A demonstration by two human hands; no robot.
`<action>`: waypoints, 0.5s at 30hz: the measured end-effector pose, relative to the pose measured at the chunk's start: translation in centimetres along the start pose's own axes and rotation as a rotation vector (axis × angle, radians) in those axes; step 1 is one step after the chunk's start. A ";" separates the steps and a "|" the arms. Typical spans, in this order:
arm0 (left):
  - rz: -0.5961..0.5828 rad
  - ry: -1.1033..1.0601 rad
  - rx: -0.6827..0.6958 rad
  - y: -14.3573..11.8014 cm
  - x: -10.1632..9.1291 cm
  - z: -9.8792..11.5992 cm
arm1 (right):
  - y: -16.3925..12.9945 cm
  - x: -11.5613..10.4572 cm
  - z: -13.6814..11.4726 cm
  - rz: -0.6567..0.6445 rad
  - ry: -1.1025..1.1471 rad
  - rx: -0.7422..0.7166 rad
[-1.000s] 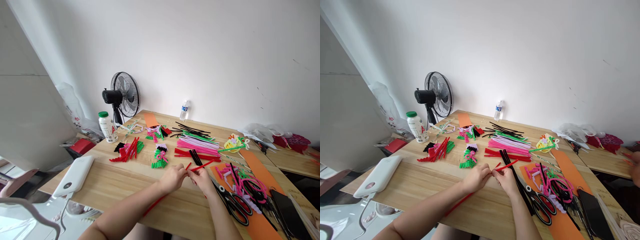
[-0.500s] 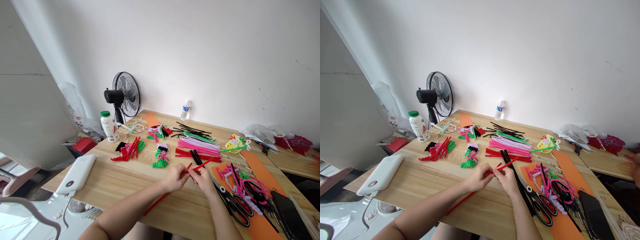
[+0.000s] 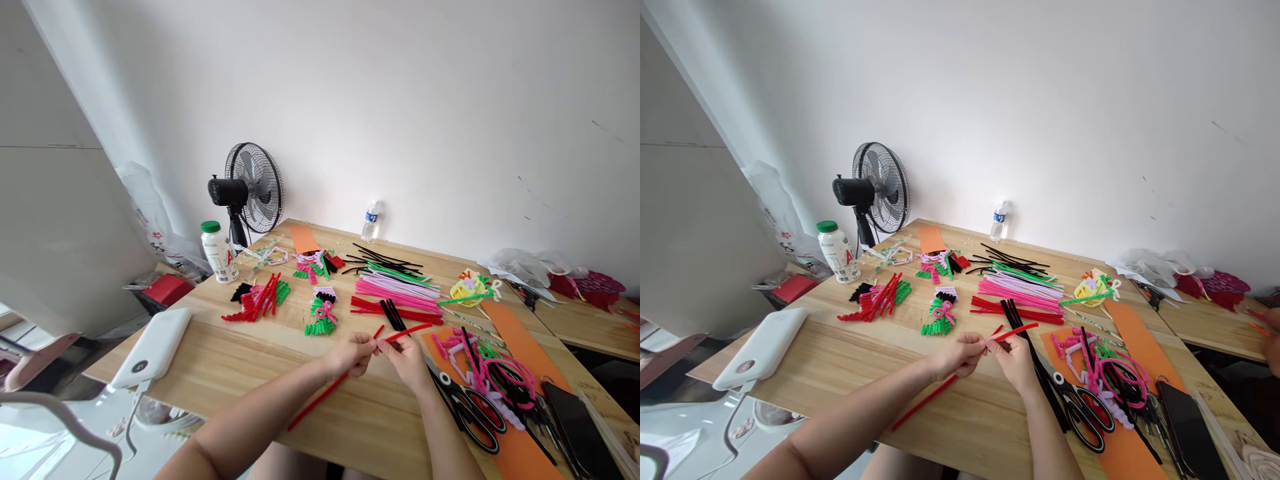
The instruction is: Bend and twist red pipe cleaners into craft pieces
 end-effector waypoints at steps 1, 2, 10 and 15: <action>0.114 0.143 0.100 -0.1 -0.5 0.4 | 0.1 0.0 0.6 0.015 0.018 0.051; 0.219 0.305 0.204 -0.3 -0.8 0.9 | 0.1 0.1 1.3 0.027 0.045 0.112; 0.175 0.295 0.210 -0.4 -0.5 0.3 | 0.0 0.3 1.5 -0.095 0.078 0.180; -0.341 -0.434 -0.147 -0.5 1.5 -0.3 | -0.4 0.0 -1.4 -0.108 0.020 -0.058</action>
Point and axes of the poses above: each hand's wrist, its own y-axis towards the middle knuckle, its own x-axis out of the palm, z = x × y, the point moved 6 cm from there along y, towards the middle knuckle, and after that the axes turned 1 degree about -y, right-handed, at the moved point
